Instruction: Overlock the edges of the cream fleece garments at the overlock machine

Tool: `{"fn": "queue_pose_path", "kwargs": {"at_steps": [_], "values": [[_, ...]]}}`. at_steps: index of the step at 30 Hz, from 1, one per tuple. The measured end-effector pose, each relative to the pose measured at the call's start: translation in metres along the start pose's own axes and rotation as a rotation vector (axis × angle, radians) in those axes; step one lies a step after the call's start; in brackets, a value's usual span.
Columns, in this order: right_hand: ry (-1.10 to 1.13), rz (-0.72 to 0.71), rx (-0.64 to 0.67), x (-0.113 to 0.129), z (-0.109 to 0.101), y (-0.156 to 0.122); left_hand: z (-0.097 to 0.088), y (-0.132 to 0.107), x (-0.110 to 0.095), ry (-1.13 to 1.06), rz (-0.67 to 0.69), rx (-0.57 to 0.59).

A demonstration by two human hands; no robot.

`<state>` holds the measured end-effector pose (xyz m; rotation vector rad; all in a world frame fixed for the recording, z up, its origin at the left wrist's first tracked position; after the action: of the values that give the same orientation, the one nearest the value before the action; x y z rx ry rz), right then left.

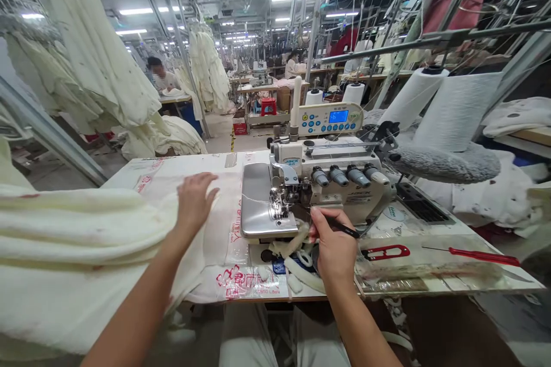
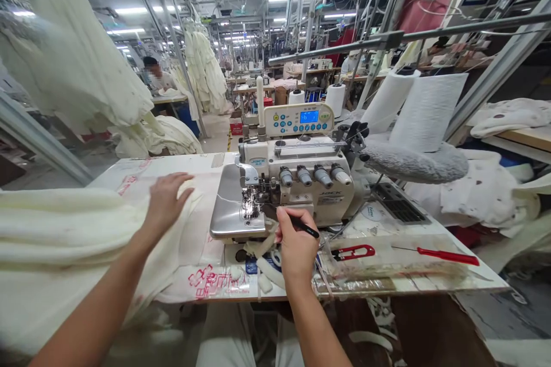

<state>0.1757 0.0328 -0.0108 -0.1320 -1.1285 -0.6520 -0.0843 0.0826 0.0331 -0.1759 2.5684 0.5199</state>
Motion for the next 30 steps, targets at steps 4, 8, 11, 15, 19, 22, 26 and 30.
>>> {"fn": "queue_pose_path", "kwargs": {"at_steps": [4,8,11,15,19,22,26,30], "values": [[-0.241,-0.115,0.058,0.007,-0.014,-0.006,0.027,-0.011,-0.054,-0.023,0.265,0.291],[-0.486,-0.334,-0.017,0.034,-0.055,-0.002,0.03,-0.013,-0.07,-0.06,0.276,0.424],[-0.729,-0.653,0.109,0.064,-0.088,0.017,0.021,-0.011,-0.057,-0.156,0.228,0.564],[-1.454,-0.645,0.749,0.085,-0.105,0.054,0.009,-0.008,-0.039,-0.248,0.135,0.78],[-2.034,-0.318,1.329,0.076,-0.1,0.076,0.002,-0.015,-0.033,-0.194,0.106,0.734],[-2.066,-0.267,1.453,0.073,-0.104,0.085,0.003,-0.021,-0.032,-0.245,0.083,0.714],[-1.853,-0.244,1.373,0.091,-0.121,0.09,0.007,-0.024,-0.029,-0.326,0.081,0.596],[-1.445,-0.55,1.093,0.104,-0.091,0.056,0.009,-0.028,-0.029,-0.42,0.079,0.574]]}}
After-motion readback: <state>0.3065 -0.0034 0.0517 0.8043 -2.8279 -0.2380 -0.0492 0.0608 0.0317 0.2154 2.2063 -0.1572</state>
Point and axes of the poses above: each hand's wrist, its own y-axis towards the middle knuckle, its own z-axis out of the palm, x = y × z, the point moved 1 cm from there along y, towards the middle knuckle, and after that the axes turned 12 degrees about -z, right-handed, at the moved point
